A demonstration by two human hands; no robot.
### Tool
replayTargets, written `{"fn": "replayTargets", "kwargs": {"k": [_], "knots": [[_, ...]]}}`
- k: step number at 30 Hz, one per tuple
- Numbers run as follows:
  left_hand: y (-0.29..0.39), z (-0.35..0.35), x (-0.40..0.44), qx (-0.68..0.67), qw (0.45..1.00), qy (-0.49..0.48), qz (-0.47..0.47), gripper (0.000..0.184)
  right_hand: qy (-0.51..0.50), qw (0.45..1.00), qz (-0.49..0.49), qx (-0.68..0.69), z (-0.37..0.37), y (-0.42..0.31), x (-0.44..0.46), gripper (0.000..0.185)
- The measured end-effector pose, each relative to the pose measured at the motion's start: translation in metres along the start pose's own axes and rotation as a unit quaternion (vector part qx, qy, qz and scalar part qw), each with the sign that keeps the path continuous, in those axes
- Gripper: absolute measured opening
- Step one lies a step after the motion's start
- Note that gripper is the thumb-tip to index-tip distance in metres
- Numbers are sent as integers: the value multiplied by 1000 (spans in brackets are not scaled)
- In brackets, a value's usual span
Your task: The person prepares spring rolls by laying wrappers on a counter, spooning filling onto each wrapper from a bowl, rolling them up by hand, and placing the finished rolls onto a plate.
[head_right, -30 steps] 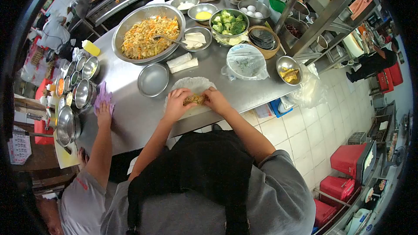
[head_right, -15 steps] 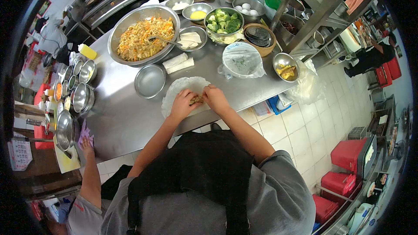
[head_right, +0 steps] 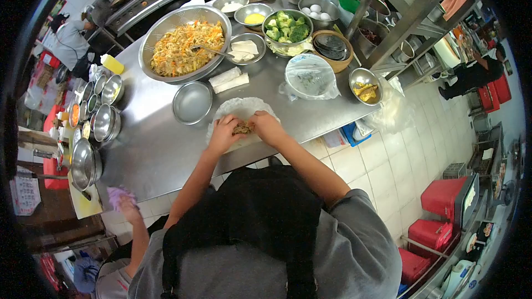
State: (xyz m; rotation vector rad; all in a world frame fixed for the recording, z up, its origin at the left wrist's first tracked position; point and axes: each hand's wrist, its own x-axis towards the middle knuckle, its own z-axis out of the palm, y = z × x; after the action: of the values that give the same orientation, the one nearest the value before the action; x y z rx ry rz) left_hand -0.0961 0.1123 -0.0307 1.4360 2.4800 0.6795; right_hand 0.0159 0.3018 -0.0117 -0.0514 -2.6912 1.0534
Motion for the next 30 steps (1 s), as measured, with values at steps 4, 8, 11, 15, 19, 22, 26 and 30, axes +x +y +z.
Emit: {"fn": "replayTargets", "kwargs": {"k": [4, 8, 11, 15, 19, 22, 26, 30], "knots": [[24, -17, -17, 7, 990, 142, -10, 45, 83, 990, 98, 56, -23, 7, -6, 10], [0, -19, -37, -77, 975, 195, -76, 26, 41, 976, 215, -19, -40, 15, -14, 8], [-7, -17, -57, -58, 954, 255, -147, 17, 15, 977, 206, -45, -41, 3, -20, 11], [-18, -7, -81, -12, 934, 281, -221, 19, 2, 998, 23, -66, -14, -6, -11, 22], [-2, 0, -92, 17, 920, 283, -271, 31, -20, 995, -74, -57, 14, -38, 7, 40], [2, 3, -94, 34, 920, 268, -283, 39, -67, 992, -63, -84, 35, -34, 17, 52], [-21, 30, -95, 8, 933, 227, -280, 41, -103, 987, -73, -100, 47, -25, 21, 57], [-10, 25, -84, -91, 905, 270, -315, 38, -72, 993, -38, -86, 32, -25, 20, 56]]}}
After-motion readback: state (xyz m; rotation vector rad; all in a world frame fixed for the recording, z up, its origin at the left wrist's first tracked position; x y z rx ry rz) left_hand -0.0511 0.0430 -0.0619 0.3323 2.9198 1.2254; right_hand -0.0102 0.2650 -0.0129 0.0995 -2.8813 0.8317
